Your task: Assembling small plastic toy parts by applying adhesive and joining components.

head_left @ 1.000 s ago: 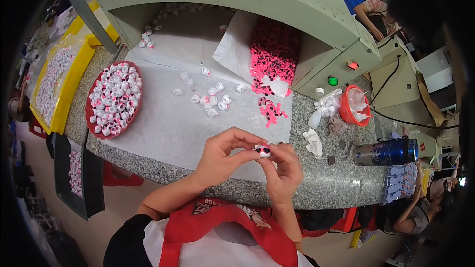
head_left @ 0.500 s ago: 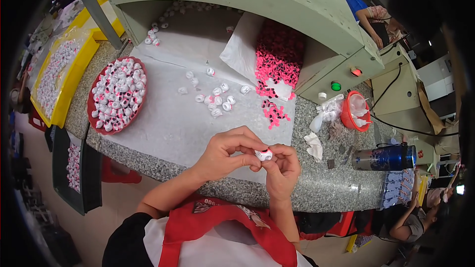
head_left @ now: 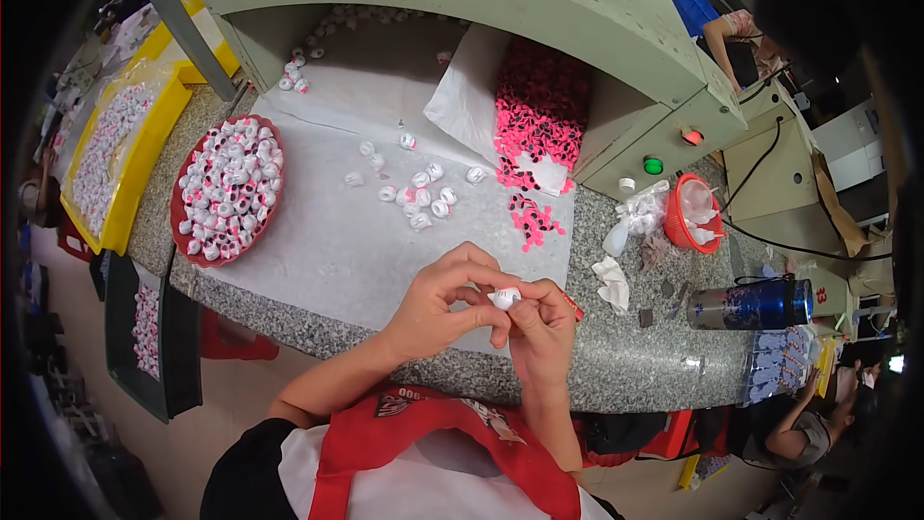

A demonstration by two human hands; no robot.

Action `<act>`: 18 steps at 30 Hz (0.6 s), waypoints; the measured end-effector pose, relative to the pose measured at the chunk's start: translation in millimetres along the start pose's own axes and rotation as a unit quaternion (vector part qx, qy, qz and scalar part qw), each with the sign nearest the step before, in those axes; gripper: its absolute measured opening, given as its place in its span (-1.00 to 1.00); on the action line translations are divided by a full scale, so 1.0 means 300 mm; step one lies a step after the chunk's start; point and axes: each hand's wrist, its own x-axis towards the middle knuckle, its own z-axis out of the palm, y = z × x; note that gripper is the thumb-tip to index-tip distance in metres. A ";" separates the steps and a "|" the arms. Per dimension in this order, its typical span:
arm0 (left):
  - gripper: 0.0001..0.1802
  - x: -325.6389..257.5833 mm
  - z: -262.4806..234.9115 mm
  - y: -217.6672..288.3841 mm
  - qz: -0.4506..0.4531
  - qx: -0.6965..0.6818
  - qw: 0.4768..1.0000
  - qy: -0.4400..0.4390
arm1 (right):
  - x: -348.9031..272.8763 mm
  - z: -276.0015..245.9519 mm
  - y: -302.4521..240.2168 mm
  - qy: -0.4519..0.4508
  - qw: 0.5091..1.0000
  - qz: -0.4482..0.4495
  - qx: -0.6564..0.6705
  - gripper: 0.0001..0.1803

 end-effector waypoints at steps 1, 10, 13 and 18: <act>-0.71 0.002 -0.005 -0.005 0.008 0.014 1.000 -0.018 | 0.001 -0.005 0.004 -0.005 1.000 0.005 -0.002 -0.87; -0.71 -0.006 -0.018 -0.092 0.006 -0.027 0.998 0.057 | 0.013 -0.005 0.033 0.036 0.996 0.040 -0.068 -0.93; -0.72 0.001 -0.071 -0.040 -0.003 0.035 0.994 0.107 | 0.020 -0.043 0.030 0.115 0.969 -0.025 -0.215 -0.92; -0.73 -0.043 -0.431 0.134 0.114 0.375 0.816 0.425 | 0.168 -0.372 -0.117 0.358 0.732 -0.208 -0.541 -0.73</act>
